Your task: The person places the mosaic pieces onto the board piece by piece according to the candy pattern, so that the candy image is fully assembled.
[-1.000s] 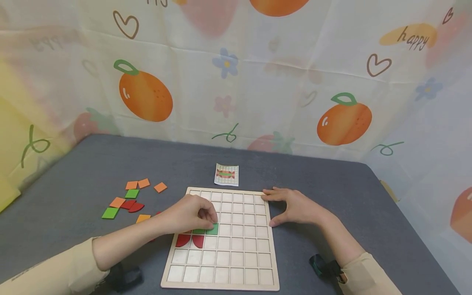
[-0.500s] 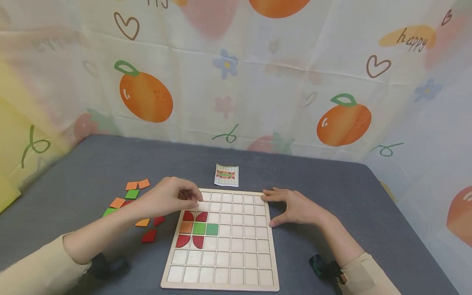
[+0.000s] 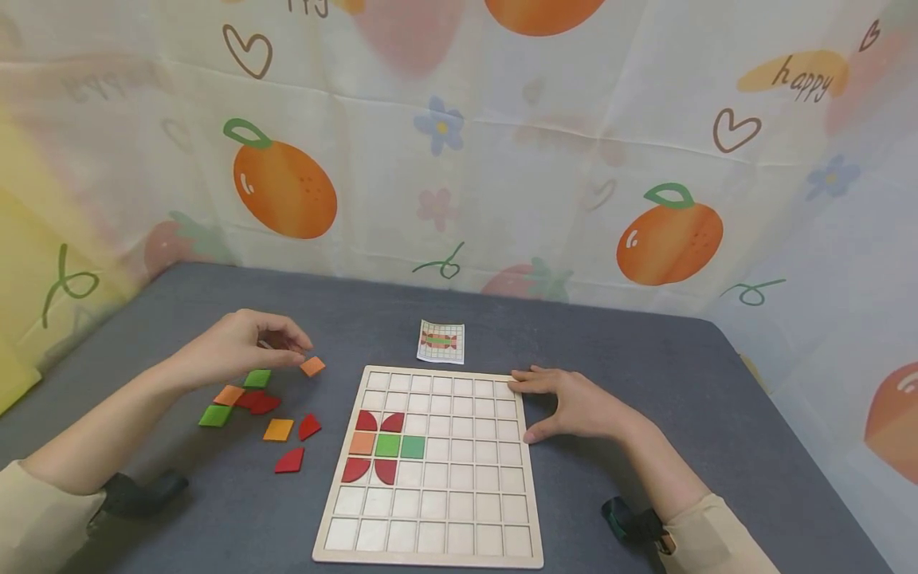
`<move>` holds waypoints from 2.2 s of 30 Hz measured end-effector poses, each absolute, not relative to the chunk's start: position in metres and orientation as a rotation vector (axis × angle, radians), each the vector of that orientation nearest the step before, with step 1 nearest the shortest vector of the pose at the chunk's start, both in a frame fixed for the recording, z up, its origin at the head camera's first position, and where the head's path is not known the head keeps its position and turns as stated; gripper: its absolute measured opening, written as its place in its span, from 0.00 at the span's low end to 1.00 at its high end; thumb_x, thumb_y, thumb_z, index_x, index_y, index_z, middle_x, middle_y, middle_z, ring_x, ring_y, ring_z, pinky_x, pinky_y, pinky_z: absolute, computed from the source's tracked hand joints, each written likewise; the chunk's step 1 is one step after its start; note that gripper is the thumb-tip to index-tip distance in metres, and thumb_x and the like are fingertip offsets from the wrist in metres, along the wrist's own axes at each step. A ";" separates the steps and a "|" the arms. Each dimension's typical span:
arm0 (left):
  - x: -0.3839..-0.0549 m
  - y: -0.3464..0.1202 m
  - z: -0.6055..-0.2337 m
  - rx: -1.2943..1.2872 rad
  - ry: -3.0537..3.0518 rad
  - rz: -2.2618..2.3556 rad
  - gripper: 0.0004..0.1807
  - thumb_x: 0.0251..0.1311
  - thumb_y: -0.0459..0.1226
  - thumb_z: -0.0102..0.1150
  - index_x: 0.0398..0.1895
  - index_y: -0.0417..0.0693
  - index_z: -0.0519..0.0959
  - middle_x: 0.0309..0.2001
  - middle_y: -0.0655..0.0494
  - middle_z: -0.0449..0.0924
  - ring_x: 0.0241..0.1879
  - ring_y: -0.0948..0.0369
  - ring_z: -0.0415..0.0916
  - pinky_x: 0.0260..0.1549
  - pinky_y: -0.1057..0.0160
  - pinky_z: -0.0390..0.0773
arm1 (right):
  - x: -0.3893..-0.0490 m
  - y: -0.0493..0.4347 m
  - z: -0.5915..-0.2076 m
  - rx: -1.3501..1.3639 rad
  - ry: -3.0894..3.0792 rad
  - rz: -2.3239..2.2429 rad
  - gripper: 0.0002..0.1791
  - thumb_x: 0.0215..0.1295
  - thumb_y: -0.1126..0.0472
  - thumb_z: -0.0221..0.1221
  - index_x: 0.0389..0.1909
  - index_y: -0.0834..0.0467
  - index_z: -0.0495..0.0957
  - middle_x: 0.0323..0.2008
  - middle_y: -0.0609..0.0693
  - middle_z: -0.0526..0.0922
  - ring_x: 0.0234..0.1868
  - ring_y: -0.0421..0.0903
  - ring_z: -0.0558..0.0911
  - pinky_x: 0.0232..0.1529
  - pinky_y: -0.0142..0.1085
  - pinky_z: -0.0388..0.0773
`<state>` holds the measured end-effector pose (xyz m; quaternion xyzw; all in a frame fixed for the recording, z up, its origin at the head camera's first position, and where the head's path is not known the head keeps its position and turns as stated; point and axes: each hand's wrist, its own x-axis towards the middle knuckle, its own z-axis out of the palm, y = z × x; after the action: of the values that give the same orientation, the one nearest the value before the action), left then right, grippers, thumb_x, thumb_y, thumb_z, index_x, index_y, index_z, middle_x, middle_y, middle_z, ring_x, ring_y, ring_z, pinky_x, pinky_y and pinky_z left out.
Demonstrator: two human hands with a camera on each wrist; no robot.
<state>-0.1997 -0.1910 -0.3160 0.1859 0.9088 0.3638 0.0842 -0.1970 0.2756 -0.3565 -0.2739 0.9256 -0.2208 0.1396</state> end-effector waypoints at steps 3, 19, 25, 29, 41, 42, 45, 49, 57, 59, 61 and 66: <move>-0.203 -0.208 -0.321 0.499 2.708 1.095 0.11 0.62 0.41 0.64 0.44 0.48 0.84 0.41 0.52 0.87 0.37 0.58 0.83 0.36 0.62 0.80 | -0.197 0.276 -0.357 -0.788 2.671 -0.640 0.46 0.46 0.37 0.72 0.68 0.47 0.71 0.73 0.48 0.67 0.77 0.60 0.58 0.69 0.67 0.57; -0.220 -0.265 -0.355 0.467 2.583 1.081 0.18 0.57 0.41 0.68 0.50 0.46 0.84 0.44 0.50 0.86 0.34 0.69 0.80 0.37 0.67 0.79 | -0.196 0.276 -0.357 -0.804 2.675 -0.644 0.46 0.46 0.37 0.72 0.67 0.49 0.72 0.73 0.50 0.68 0.77 0.62 0.59 0.68 0.67 0.58; -0.221 -0.268 -0.360 0.493 2.584 1.036 0.19 0.55 0.41 0.70 0.50 0.47 0.84 0.39 0.53 0.83 0.30 0.68 0.76 0.35 0.67 0.76 | -0.197 0.276 -0.356 -0.806 2.676 -0.639 0.45 0.46 0.37 0.72 0.67 0.48 0.72 0.73 0.49 0.68 0.77 0.61 0.59 0.68 0.67 0.58; -0.220 -0.267 -0.361 0.491 2.588 1.028 0.18 0.55 0.42 0.70 0.49 0.47 0.84 0.39 0.53 0.84 0.30 0.68 0.76 0.34 0.67 0.76 | -0.198 0.276 -0.357 -0.798 2.670 -0.638 0.46 0.46 0.37 0.72 0.68 0.48 0.72 0.73 0.49 0.68 0.77 0.61 0.59 0.69 0.67 0.58; -0.220 -0.261 -0.357 0.478 2.612 0.966 0.15 0.53 0.41 0.71 0.44 0.48 0.84 0.35 0.54 0.81 0.30 0.66 0.73 0.32 0.67 0.75 | -0.198 0.277 -0.358 -0.800 2.674 -0.628 0.47 0.46 0.36 0.71 0.68 0.46 0.71 0.73 0.47 0.67 0.77 0.60 0.58 0.69 0.66 0.58; -0.220 -0.260 -0.356 0.479 2.609 0.969 0.15 0.52 0.40 0.71 0.44 0.47 0.84 0.35 0.53 0.81 0.30 0.66 0.73 0.32 0.67 0.75 | -0.198 0.277 -0.358 -0.800 2.675 -0.627 0.46 0.46 0.36 0.71 0.68 0.46 0.71 0.73 0.47 0.67 0.77 0.60 0.58 0.69 0.66 0.58; -0.219 -0.260 -0.356 0.484 2.602 0.975 0.15 0.52 0.39 0.71 0.43 0.46 0.83 0.35 0.54 0.81 0.31 0.65 0.74 0.33 0.67 0.76 | -0.198 0.276 -0.358 -0.798 2.674 -0.626 0.46 0.46 0.36 0.72 0.68 0.46 0.71 0.73 0.47 0.67 0.78 0.60 0.58 0.69 0.66 0.58; -0.219 -0.258 -0.356 0.483 2.586 0.983 0.15 0.53 0.39 0.71 0.43 0.46 0.81 0.37 0.54 0.82 0.34 0.64 0.76 0.35 0.66 0.78 | -0.197 0.276 -0.357 -0.794 2.672 -0.631 0.46 0.46 0.37 0.72 0.68 0.47 0.71 0.73 0.48 0.68 0.77 0.60 0.58 0.69 0.67 0.58; -0.220 -0.257 -0.355 0.502 2.559 1.010 0.13 0.54 0.35 0.69 0.41 0.45 0.79 0.40 0.53 0.82 0.37 0.63 0.79 0.36 0.65 0.80 | -0.197 0.276 -0.357 -0.790 2.676 -0.631 0.46 0.45 0.37 0.72 0.68 0.47 0.71 0.73 0.47 0.68 0.77 0.60 0.58 0.69 0.66 0.58; -0.220 -0.257 -0.355 0.507 2.557 1.016 0.13 0.54 0.35 0.69 0.41 0.44 0.79 0.40 0.53 0.82 0.36 0.63 0.79 0.36 0.66 0.80 | -0.198 0.276 -0.357 -0.790 2.673 -0.631 0.46 0.46 0.36 0.72 0.68 0.47 0.71 0.73 0.47 0.68 0.78 0.60 0.58 0.69 0.67 0.58; -0.221 -0.257 -0.356 0.507 2.552 1.023 0.12 0.55 0.36 0.69 0.41 0.44 0.80 0.39 0.52 0.83 0.35 0.64 0.80 0.36 0.66 0.80 | -0.198 0.276 -0.357 -0.791 2.672 -0.633 0.47 0.46 0.36 0.72 0.68 0.46 0.71 0.73 0.47 0.68 0.78 0.60 0.58 0.69 0.67 0.58; -0.221 -0.257 -0.355 0.494 2.528 1.046 0.11 0.58 0.37 0.67 0.42 0.42 0.80 0.37 0.52 0.84 0.34 0.65 0.80 0.36 0.65 0.80 | -0.198 0.276 -0.357 -0.792 2.675 -0.629 0.47 0.45 0.36 0.72 0.68 0.46 0.71 0.73 0.47 0.68 0.77 0.60 0.58 0.69 0.66 0.58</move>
<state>-0.2210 -0.2570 -0.3547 0.1749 0.8945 0.3701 0.1797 -0.1978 0.2764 -0.3574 -0.2743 0.9261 -0.2178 0.1402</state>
